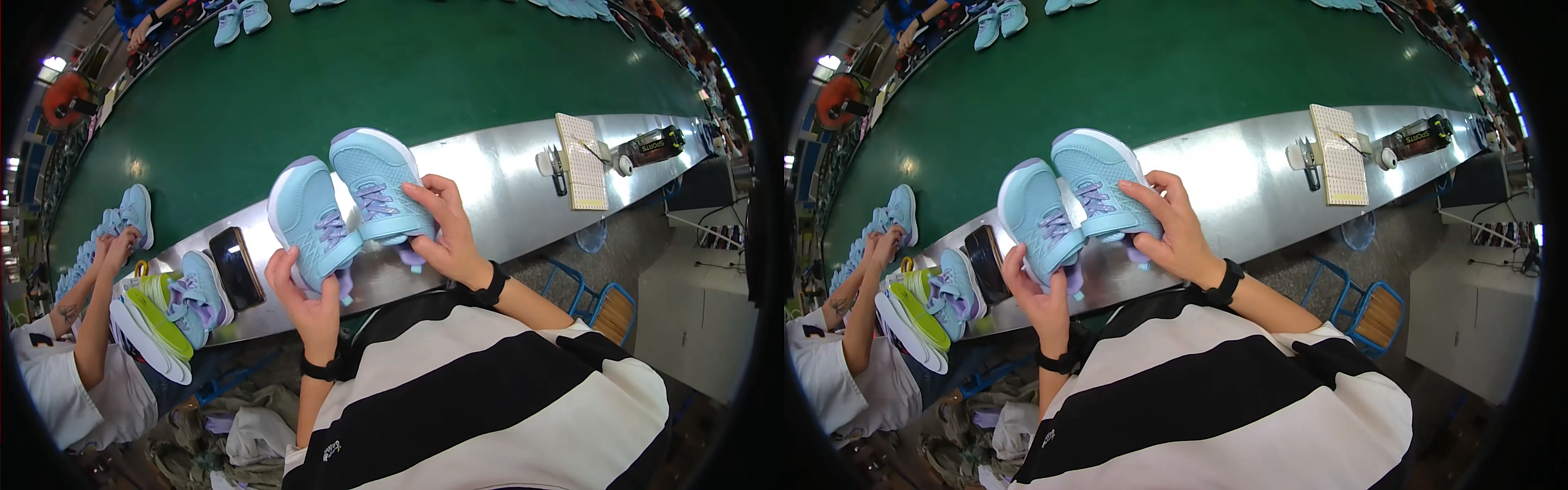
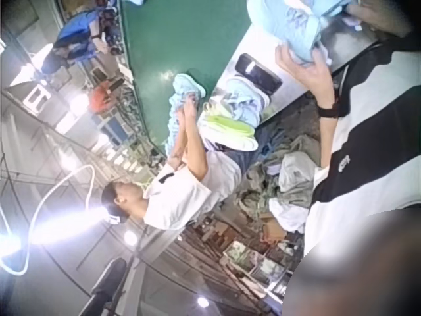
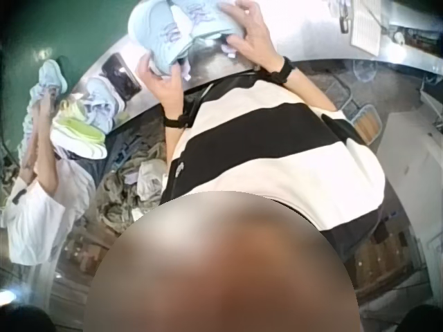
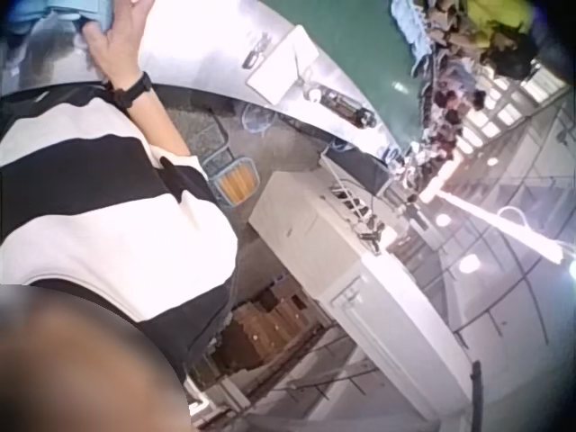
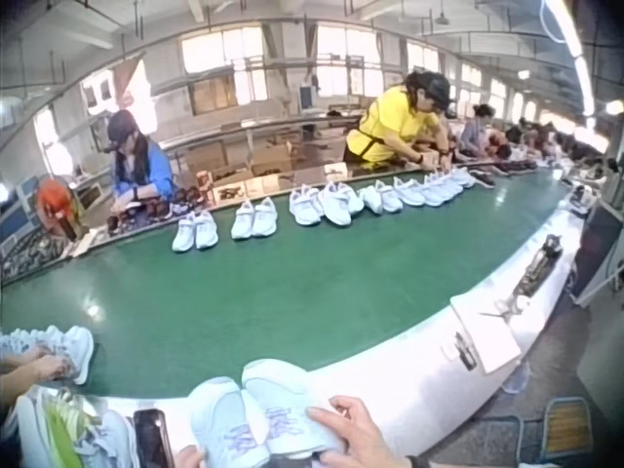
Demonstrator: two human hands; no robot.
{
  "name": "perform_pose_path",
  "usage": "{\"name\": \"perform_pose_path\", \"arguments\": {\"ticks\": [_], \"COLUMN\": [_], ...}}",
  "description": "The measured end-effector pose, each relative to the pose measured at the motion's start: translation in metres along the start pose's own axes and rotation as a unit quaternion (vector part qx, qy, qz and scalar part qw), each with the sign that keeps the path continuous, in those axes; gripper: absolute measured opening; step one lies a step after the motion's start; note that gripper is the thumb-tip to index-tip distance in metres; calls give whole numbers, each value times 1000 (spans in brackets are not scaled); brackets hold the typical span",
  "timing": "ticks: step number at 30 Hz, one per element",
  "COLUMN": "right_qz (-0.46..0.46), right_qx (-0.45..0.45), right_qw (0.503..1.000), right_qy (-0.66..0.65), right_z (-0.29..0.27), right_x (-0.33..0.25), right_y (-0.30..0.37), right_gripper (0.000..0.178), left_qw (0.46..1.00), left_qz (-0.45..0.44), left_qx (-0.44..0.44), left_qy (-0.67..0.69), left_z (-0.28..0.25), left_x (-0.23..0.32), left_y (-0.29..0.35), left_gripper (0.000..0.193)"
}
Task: The person repeatedly picks up pairs of light blue and purple sneakers from a green conveyor belt, turns them over to inspect the soles and uppers, and places them back on the belt. The person also briefly adjusts the laces on some pairs. Other workers are visible in the background performing similar tasks.
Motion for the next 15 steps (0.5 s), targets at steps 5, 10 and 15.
{"name": "perform_pose_path", "arguments": {"ticks": [5, 10, 15], "right_qz": [23, 162, 287], "right_qx": [-104, -134, -213], "right_qw": [980, 978, 918], "right_qy": [166, 7, -173], "right_z": [9, 0, 24], "right_x": [5, 48, 71], "right_y": [13, 17, 28], "right_gripper": [76, 76, 71], "left_qw": [966, 960, 913], "left_qz": [-51, -223, -305], "left_qx": [-163, -167, -255], "left_qy": [-193, -9, 88], "left_z": [28, 14, 30], "left_x": [-18, -73, -97], "left_y": [8, -10, -8], "left_gripper": [62, 50, 52]}}
Point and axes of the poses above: each hand's wrist, its own y-axis away from the middle knuckle, its own z-axis out of the palm, x = y × z, the point moved 10 cm from there along -y, towards the middle knuckle, and after that the axes turned 14 degrees about -z, right-handed, at the moved point
